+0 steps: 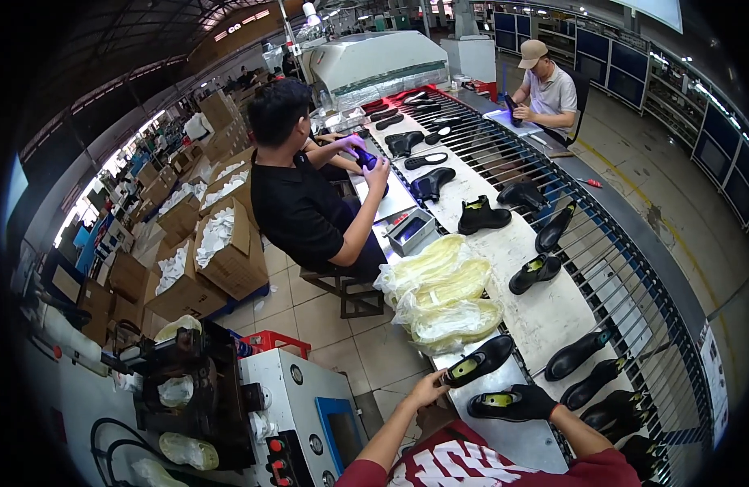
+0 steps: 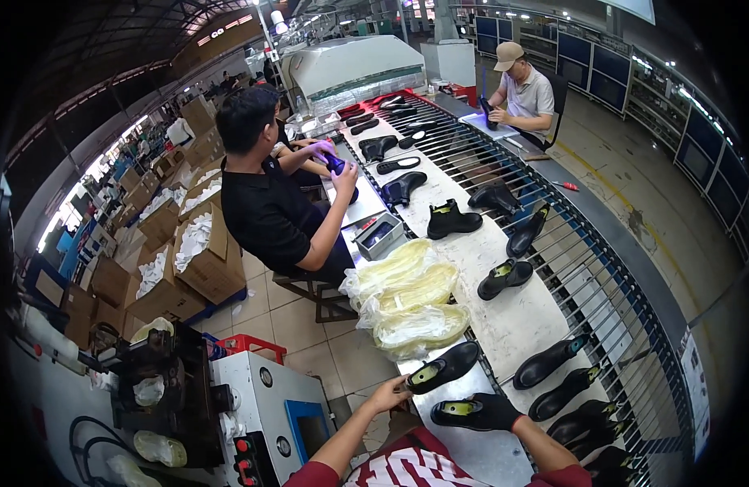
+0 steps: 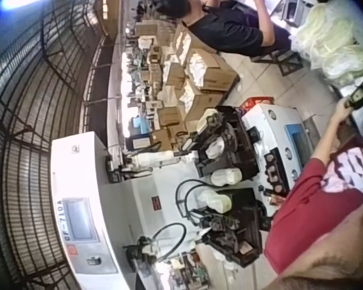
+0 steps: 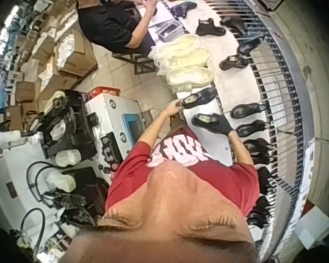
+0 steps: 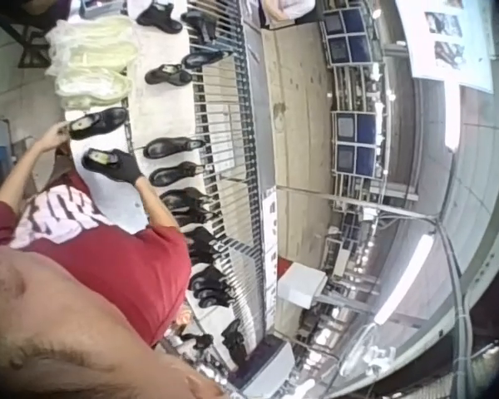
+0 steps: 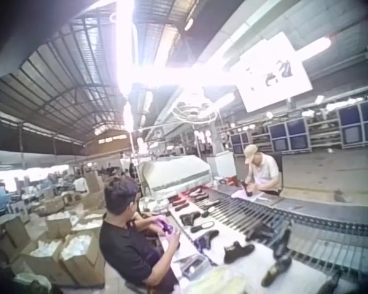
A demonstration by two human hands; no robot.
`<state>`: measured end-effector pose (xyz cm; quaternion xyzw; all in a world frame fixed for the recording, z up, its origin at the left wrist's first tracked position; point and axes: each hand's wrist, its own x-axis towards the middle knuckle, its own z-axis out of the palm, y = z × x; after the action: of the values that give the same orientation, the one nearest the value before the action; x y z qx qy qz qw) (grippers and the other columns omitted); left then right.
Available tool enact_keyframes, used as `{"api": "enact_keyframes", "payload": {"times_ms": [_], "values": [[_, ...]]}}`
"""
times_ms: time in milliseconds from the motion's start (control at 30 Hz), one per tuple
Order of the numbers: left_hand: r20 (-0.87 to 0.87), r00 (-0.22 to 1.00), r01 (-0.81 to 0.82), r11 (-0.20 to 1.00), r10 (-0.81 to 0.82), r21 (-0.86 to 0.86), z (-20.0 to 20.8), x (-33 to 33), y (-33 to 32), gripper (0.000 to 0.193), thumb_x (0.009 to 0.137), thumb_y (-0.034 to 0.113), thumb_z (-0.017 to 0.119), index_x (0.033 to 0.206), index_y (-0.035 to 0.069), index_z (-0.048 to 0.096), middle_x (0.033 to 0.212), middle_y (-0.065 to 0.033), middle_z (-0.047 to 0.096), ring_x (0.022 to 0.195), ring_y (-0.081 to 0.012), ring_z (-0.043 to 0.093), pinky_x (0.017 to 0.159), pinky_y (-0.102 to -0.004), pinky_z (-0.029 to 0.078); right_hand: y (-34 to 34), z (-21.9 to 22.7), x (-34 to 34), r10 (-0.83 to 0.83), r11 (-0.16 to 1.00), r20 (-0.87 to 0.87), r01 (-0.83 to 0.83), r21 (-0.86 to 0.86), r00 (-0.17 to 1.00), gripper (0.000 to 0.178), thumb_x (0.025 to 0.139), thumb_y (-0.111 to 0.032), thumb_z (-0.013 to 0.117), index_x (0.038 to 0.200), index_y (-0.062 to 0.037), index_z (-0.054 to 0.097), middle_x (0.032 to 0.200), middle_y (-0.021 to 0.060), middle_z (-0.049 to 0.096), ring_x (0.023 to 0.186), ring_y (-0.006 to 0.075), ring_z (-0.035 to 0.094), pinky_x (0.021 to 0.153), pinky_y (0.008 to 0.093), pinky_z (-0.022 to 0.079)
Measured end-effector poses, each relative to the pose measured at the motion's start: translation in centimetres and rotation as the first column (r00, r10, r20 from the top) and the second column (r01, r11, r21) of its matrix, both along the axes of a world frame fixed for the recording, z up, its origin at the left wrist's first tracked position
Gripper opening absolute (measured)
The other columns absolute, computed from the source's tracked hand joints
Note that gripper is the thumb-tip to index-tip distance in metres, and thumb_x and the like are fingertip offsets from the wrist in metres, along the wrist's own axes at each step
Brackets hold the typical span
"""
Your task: Using a sole-press machine to attach soles to boots in a manufacturing setting.
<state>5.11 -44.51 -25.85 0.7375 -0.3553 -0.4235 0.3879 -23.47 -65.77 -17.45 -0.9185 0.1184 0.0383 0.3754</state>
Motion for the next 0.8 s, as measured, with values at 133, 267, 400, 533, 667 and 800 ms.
{"api": "enact_keyframes", "payload": {"times_ms": [133,267,400,533,667,800], "values": [[-0.175,0.973,-0.124,0.98,0.151,0.157,-2.5,-0.2,9.2,0.057,0.095,0.033,0.069,0.142,0.004,0.055,0.125,-0.0159,0.068,0.109,-0.024,0.066,0.094,-0.0349,0.052,3.0,-3.6,-0.8,-0.183,0.983,0.064,0.184,-0.013,0.981,0.052,0.079,-0.038,0.083,0.119,-0.0095,0.067,0.107,0.0139,0.073,0.098,0.0302,0.072,0.084,0.0373,0.057],[-0.182,0.908,-0.289,0.878,0.378,0.383,-10.4,-1.3,23.0,0.052,0.097,0.042,0.065,0.139,0.011,0.059,0.113,-0.0071,0.07,0.094,-0.0183,0.067,0.073,-0.0303,0.05,2.6,-2.4,0.8,-0.166,0.983,0.059,0.17,-0.073,0.984,0.048,0.081,-0.035,0.082,0.118,-0.0093,0.065,0.109,0.0143,0.071,0.102,0.0306,0.07,0.087,0.0381,0.056],[-0.247,0.761,-0.396,0.731,0.6,0.556,-10.2,-6.0,31.9,0.049,0.097,0.04,0.063,0.14,0.016,0.059,0.112,-0.0048,0.068,0.092,-0.0182,0.066,0.071,-0.0318,0.05,0.8,-3.1,2.7,-0.14,0.989,0.077,0.136,0.064,0.987,0.053,0.08,-0.036,0.082,0.123,-0.01,0.063,0.109,0.0157,0.072,0.1,0.0346,0.07,0.086,0.0407,0.056],[-0.194,0.494,-0.567,0.483,0.848,0.667,-11.7,-11.8,38.5,0.042,0.094,0.036,0.062,0.132,0.017,0.064,0.114,-0.0054,0.068,0.095,-0.0209,0.067,0.076,-0.0366,0.053,0.1,-3.2,5.6,-0.04,0.993,0.084,0.049,-0.104,0.996,0.057,0.078,-0.042,0.084,0.124,-0.016,0.064,0.107,0.0132,0.073,0.097,0.0311,0.072,0.082,0.0399,0.057],[-0.009,0.875,-0.321,0.593,0.484,0.738,-15.6,-14.6,41.0,0.038,0.092,0.035,0.061,0.121,0.012,0.068,0.101,-0.0073,0.069,0.086,-0.0213,0.065,0.071,-0.0394,0.054,-0.1,-0.2,6.1,-0.079,0.995,-0.083,0.083,0.049,0.993,0.054,0.073,-0.018,0.089,0.119,-0.0039,0.063,0.11,0.0129,0.072,0.103,0.0232,0.07,0.091,0.0355,0.055],[-0.082,0.691,-0.56,0.603,0.719,0.568,-14.9,-14.6,38.1,0.036,0.095,0.036,0.057,0.115,0.008,0.069,0.085,-0.0083,0.067,0.075,-0.0212,0.062,0.062,-0.0391,0.052,0.4,-2.7,4.5,-0.112,0.988,-0.014,0.113,0.109,0.994,0.046,0.073,-0.016,0.086,0.112,-0.0039,0.065,0.103,0.0119,0.073,0.097,0.0213,0.071,0.087,0.0339,0.055]]}}
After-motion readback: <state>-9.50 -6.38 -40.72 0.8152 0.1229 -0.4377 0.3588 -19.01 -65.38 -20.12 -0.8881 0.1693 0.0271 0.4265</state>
